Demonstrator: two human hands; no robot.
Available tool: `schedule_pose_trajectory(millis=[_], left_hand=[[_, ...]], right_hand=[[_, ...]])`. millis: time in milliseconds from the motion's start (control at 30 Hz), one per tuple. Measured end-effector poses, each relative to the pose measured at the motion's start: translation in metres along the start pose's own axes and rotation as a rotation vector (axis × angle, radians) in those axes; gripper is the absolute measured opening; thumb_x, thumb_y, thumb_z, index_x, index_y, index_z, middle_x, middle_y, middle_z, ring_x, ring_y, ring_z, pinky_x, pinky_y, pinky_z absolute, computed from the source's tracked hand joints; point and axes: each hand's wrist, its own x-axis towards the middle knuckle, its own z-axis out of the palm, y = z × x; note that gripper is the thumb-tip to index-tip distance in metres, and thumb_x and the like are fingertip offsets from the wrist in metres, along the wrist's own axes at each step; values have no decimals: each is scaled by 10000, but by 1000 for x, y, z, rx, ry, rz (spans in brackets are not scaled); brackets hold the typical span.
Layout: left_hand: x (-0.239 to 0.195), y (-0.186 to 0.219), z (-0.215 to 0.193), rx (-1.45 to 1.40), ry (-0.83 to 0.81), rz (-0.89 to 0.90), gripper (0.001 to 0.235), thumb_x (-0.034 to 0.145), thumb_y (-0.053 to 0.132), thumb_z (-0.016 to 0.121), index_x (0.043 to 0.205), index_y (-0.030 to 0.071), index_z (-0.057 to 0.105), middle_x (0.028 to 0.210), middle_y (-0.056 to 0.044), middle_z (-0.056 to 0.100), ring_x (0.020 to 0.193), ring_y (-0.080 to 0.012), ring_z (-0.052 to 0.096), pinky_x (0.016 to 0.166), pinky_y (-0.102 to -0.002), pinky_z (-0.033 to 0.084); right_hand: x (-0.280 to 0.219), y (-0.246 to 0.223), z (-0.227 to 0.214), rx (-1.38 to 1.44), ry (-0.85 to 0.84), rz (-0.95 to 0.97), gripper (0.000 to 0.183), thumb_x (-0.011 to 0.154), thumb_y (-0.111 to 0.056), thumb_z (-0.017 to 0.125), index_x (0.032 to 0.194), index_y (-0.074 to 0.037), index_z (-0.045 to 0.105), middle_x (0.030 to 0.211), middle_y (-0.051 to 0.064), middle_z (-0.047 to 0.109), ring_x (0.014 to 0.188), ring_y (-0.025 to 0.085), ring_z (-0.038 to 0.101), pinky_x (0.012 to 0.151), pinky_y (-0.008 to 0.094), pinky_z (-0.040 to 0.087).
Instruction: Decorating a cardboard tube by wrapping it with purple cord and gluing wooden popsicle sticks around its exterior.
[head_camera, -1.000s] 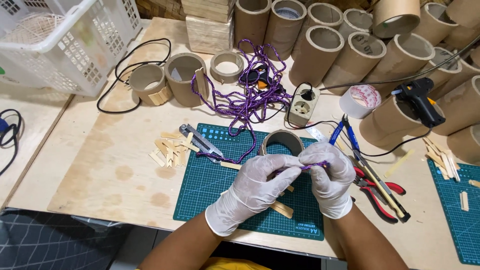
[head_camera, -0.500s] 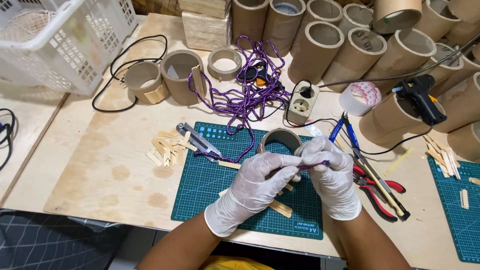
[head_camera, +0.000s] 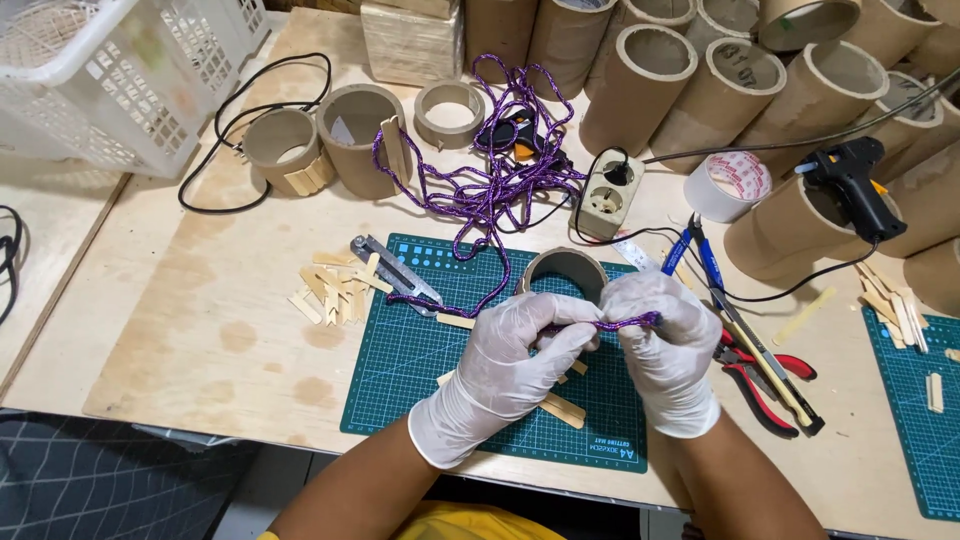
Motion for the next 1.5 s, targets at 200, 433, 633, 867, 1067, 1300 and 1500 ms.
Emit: schedule_pose_trajectory(millis=[200,433,633,867,1067,1300,1500], left_hand=[[-1,-7,3,39,-4,34,174,901,102,788,1074,106,796,838,-125,743,748,-213,713,717,-289,587],[-4,-4,1,50,33,11,160,911,162,786,1061,206,818,844,-57,740,804,-162,740,745,-267,601],[1,-4,-1,131,35,118,117,889,143,801,999,178,816,751,-45,735,720,-173,682,677,-252,583],[6,7,2,128,13,82,134,891,116,784,1023,108,803,750,-117,734,711,-217,681,698,-294,579],[10,7,1,170,-23,113,121,906,112,775,1016,147,810,730,-45,739,701,-166,659,745,-280,550],[14,18,-11,323,-280,393,322,1087,256,634,1408,249,606,880,41,698,675,-178,535,699,-315,482],[28,4,-49,447,-339,477,352,1030,261,691,1373,212,628,1058,12,771,838,-169,749,790,-297,621]], right_hand=[[14,-20,-14,-15,-277,205,221,975,-194,640,926,20,670,933,183,662,854,245,644,756,357,567],[2,-13,0,39,-163,116,178,1007,-158,565,974,16,590,922,198,621,894,272,600,789,358,519],[2,-11,-7,200,-92,120,142,938,-80,703,889,12,607,831,194,612,775,291,649,707,392,566],[6,-4,-24,226,-85,148,137,832,-53,796,844,-14,664,818,194,662,783,267,663,748,385,574],[3,-9,-30,334,-51,214,181,824,27,788,829,-34,618,818,180,644,771,261,684,678,339,593],[46,-92,-30,150,44,330,169,946,-88,743,1028,-146,609,958,42,687,818,140,722,704,220,666],[13,-129,-85,-219,645,456,181,1085,-39,703,1224,-151,677,1122,31,696,805,43,702,782,106,653]])
